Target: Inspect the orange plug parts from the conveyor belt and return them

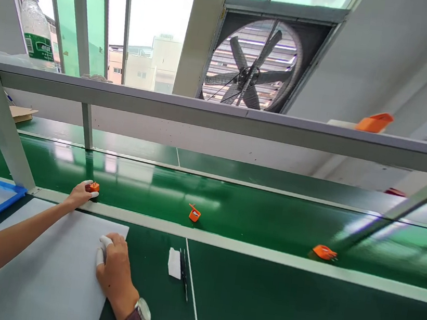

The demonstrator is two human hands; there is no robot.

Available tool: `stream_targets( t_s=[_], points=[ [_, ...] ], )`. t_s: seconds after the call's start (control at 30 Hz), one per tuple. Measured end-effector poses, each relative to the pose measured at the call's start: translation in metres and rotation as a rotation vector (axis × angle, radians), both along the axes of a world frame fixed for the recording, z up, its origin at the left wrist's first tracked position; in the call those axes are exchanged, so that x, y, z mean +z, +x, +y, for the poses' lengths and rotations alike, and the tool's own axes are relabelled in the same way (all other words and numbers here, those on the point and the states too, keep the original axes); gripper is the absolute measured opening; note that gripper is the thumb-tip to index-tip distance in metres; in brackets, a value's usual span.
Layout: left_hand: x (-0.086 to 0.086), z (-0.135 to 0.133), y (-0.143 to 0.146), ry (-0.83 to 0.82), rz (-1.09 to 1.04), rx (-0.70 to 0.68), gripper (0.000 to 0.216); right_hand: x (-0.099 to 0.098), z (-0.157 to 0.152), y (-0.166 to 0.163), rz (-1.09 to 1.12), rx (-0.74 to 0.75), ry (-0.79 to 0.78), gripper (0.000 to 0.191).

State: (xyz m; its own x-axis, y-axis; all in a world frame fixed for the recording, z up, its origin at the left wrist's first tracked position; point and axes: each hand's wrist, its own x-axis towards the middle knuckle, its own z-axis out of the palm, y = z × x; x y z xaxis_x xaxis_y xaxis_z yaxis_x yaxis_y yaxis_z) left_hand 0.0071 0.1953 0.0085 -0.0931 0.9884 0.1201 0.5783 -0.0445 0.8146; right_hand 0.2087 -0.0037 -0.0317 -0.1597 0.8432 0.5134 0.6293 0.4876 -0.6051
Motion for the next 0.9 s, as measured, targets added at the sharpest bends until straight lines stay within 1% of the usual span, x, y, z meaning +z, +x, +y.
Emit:
stream_targets(
  t_s=[0.07, 0.13, 0.2, 0.3, 0.37, 0.43, 0.53, 0.67, 0.8, 0.9],
  points=[
    [-0.004, -0.011, -0.001, 0.070, 0.011, 0.030, 0.043, 0.001, 0.000, 0.000, -0.013, -0.001, -0.008, 0.037],
    [-0.007, -0.028, 0.000, 0.149, 0.016, 0.018, 0.046, 0.002, -0.001, 0.000, -0.022, 0.001, -0.015, 0.036],
    [-0.010, -0.047, 0.005, 0.207, 0.014, -0.065, 0.037, 0.004, -0.001, 0.000, -0.030, 0.006, -0.018, 0.036],
    [-0.011, -0.074, 0.017, 0.236, 0.014, -0.250, 0.022, 0.006, -0.001, 0.000, -0.047, 0.014, -0.025, 0.035],
    [-0.010, -0.086, 0.027, 0.238, 0.016, -0.345, 0.018, 0.006, -0.001, -0.001, -0.061, 0.015, -0.031, 0.034],
    [-0.009, -0.091, 0.040, 0.232, 0.018, -0.406, 0.017, 0.005, -0.001, -0.001, -0.066, 0.005, -0.034, 0.032],
    [-0.006, -0.088, 0.062, 0.201, 0.028, -0.495, 0.016, 0.004, -0.001, -0.003, -0.076, -0.008, -0.040, 0.026],
    [-0.007, -0.069, 0.102, 0.099, 0.068, -0.637, 0.016, 0.003, -0.001, -0.004, -0.103, -0.035, -0.061, 0.022],
    [-0.009, -0.045, 0.157, -0.037, 0.106, -0.747, 0.020, 0.002, 0.000, -0.003, -0.122, -0.046, -0.081, 0.022],
    [-0.010, -0.033, 0.202, -0.126, 0.107, -0.786, 0.026, 0.004, -0.003, -0.003, -0.150, -0.049, -0.115, 0.019]
  ],
)
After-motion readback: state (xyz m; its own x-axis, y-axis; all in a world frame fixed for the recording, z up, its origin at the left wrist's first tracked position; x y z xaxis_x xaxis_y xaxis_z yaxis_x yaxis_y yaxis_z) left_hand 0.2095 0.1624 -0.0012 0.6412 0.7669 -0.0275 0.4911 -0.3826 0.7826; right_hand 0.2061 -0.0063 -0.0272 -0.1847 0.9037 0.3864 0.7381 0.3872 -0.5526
